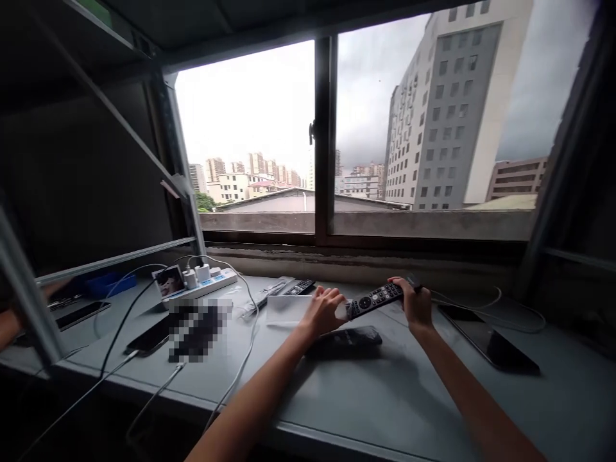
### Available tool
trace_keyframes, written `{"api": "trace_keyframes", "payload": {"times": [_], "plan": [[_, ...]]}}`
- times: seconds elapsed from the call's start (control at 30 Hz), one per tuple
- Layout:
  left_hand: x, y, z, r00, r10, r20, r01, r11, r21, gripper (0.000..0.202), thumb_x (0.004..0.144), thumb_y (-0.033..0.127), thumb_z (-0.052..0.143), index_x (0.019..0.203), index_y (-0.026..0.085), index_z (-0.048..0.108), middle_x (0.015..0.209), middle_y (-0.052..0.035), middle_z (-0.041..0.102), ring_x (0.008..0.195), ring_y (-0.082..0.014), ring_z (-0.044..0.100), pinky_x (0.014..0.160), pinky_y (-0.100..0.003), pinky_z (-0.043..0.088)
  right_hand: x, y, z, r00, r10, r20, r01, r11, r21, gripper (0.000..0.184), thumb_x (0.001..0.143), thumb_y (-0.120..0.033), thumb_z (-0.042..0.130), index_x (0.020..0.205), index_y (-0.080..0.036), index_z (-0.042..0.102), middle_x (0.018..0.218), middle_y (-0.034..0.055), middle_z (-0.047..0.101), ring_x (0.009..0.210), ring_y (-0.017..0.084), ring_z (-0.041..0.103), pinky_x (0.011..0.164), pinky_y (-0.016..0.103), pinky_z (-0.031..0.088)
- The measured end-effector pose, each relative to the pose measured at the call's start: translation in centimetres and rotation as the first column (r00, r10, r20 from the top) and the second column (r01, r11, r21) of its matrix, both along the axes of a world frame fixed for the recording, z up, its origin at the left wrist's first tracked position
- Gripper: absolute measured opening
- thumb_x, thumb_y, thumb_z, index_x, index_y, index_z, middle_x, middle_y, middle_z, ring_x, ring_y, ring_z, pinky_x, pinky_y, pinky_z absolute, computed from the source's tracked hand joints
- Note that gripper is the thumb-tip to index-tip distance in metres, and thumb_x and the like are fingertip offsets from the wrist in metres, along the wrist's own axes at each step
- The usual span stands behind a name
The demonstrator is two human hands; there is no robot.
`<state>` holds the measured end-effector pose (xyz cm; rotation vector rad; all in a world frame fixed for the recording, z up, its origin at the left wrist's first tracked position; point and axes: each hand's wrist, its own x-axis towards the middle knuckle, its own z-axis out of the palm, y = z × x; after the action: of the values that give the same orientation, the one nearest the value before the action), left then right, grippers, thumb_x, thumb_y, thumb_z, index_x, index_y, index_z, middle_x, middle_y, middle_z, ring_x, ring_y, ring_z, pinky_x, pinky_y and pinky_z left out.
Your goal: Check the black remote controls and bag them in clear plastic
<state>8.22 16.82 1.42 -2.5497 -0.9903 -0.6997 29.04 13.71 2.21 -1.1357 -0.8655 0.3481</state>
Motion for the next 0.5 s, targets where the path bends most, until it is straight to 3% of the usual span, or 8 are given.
{"api": "trace_keyframes", "payload": {"times": [0.17, 0.5], "plan": [[0.6, 0.1, 0.6, 0.998, 0.036, -0.043, -0.036, 0.999, 0.005, 0.025, 0.075, 0.039, 0.059, 0.089, 0.018, 0.061, 0.092, -0.0049, 0.062, 0.086, -0.0216, 0.059, 0.078, -0.032, 0.04, 0.1, -0.1, 0.7, 0.995, -0.052, 0.086, 0.048, 0.998, 0.049, 0.025, 0.068, -0.034, 0.052, 0.068, -0.016, 0.07, 0.073, 0.0039, 0.067, 0.075, 0.019, 0.06, 0.069, 0.025, 0.042], [1.0, 0.5, 1.9, 0.984, 0.177, -0.033, -0.179, 0.982, -0.057, 0.045, 0.079, 0.06, 0.041, 0.095, 0.024, 0.061, 0.102, -0.0012, 0.061, 0.075, -0.0213, 0.061, 0.056, -0.025, 0.035, -0.2, -0.2, 2.3, 0.95, -0.151, 0.274, 0.128, 0.987, 0.102, 0.024, 0.076, -0.035, 0.048, 0.073, -0.02, 0.067, 0.068, -0.0002, 0.064, 0.064, 0.015, 0.058, 0.064, 0.023, 0.042]]}}
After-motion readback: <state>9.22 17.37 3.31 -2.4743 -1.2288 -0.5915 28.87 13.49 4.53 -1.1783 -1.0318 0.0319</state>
